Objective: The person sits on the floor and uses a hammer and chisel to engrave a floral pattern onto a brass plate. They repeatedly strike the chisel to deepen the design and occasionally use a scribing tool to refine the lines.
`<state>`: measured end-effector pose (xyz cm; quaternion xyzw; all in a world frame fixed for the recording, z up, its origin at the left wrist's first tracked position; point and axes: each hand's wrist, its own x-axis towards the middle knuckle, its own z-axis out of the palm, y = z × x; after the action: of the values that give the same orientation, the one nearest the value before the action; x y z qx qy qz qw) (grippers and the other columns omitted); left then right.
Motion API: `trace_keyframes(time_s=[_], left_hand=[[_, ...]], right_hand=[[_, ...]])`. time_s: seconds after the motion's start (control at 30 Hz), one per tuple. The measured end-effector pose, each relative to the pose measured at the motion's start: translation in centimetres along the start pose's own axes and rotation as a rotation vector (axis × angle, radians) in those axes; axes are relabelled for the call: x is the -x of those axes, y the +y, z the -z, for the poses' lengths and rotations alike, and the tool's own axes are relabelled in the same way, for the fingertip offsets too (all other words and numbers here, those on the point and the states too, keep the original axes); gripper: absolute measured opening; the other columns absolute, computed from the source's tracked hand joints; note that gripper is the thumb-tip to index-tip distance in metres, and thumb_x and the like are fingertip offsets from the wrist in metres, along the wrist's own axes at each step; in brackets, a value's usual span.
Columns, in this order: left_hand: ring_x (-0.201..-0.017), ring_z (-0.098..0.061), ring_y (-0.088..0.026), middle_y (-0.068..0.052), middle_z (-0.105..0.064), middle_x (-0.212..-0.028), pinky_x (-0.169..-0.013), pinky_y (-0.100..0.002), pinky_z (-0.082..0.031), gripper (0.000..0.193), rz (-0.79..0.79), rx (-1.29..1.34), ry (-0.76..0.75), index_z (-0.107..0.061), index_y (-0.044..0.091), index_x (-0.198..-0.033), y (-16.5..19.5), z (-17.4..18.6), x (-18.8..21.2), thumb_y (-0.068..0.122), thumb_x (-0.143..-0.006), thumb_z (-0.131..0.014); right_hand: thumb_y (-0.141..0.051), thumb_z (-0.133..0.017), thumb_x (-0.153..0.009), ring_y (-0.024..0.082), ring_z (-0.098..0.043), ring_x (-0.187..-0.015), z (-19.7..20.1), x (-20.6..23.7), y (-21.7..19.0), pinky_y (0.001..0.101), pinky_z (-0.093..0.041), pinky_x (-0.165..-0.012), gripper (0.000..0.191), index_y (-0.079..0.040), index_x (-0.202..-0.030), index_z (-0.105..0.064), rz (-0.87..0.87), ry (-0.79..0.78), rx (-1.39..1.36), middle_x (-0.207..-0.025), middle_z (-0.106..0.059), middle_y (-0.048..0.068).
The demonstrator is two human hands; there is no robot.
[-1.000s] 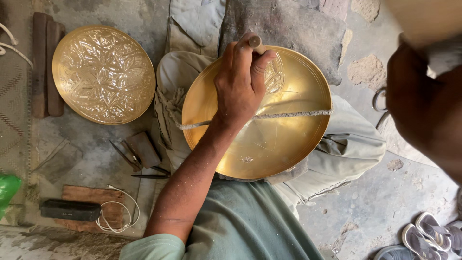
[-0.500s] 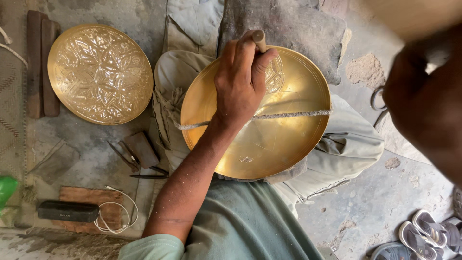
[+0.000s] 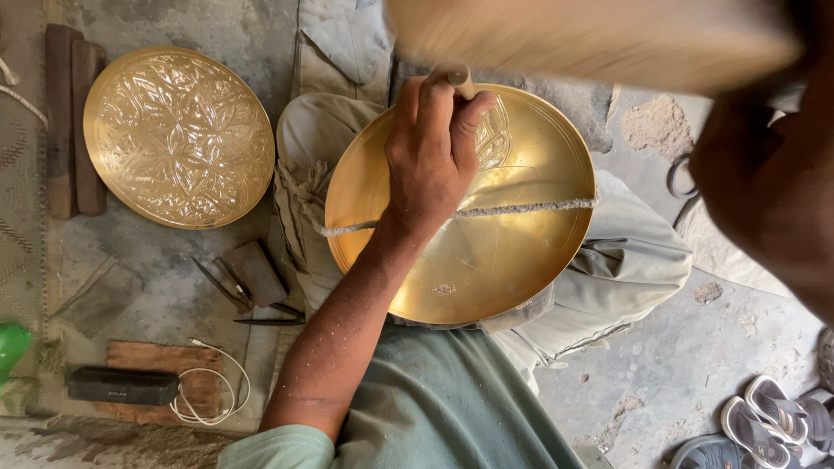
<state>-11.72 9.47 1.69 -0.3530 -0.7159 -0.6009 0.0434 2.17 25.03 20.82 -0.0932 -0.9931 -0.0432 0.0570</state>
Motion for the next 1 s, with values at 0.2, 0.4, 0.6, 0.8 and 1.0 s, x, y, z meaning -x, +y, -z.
trace_keyframes(time_s=[0.2,0.4,0.6,0.8,1.0], left_hand=[[-0.088,-0.064,-0.024,-0.009,-0.058,-0.103,-0.071,-0.035,-0.054,0.025,0.005,-0.037,-0.004,-0.058,0.003,-0.121,0.2,0.0,-0.3,0.022,-0.108,-0.069],[-0.088,-0.065,-0.024,-0.01,-0.057,-0.106,-0.07,-0.036,-0.054,0.023,-0.032,-0.069,-0.014,-0.055,0.005,-0.119,0.2,0.0,-0.4,0.021,-0.11,-0.069],[-0.088,-0.065,-0.026,-0.01,-0.057,-0.102,-0.07,-0.038,-0.054,0.024,-0.003,-0.077,-0.021,-0.052,0.006,-0.116,0.2,0.0,-0.2,0.018,-0.107,-0.071],[-0.093,-0.066,-0.022,-0.008,-0.06,-0.11,-0.076,-0.034,-0.057,0.027,-0.02,-0.017,-0.01,-0.054,0.007,-0.132,0.2,0.2,-0.1,0.019,-0.112,-0.067],[-0.088,-0.066,-0.021,-0.007,-0.059,-0.105,-0.071,-0.033,-0.056,0.025,0.023,-0.047,-0.019,-0.056,0.007,-0.126,0.3,0.0,-0.4,0.019,-0.109,-0.071]], right_hand=[[0.015,-0.06,-0.114,0.028,-0.07,-0.085,0.1,-0.9,-0.2,0.0335,-0.057,-0.07,0.033,0.005,-0.146,-0.054,0.006,-0.007,0.006,-0.116,-0.069,0.023],[0.015,-0.06,-0.115,0.029,-0.07,-0.084,-0.1,-0.8,0.5,0.0336,-0.057,-0.069,0.033,0.005,-0.146,-0.054,0.004,-0.037,0.021,-0.116,-0.07,0.023],[0.013,-0.058,-0.115,0.028,-0.069,-0.08,-2.3,1.2,1.5,0.0338,-0.055,-0.066,0.026,0.007,-0.14,-0.055,-0.144,0.013,-0.229,-0.113,-0.069,0.024],[0.013,-0.058,-0.114,0.028,-0.069,-0.081,-2.3,1.9,2.3,0.0339,-0.055,-0.066,0.026,0.007,-0.139,-0.055,-0.144,0.008,-0.202,-0.113,-0.069,0.023],[0.013,-0.058,-0.113,0.028,-0.068,-0.081,-2.0,1.4,1.9,0.0339,-0.055,-0.067,0.027,0.007,-0.139,-0.056,-0.144,0.005,-0.196,-0.113,-0.069,0.023]])
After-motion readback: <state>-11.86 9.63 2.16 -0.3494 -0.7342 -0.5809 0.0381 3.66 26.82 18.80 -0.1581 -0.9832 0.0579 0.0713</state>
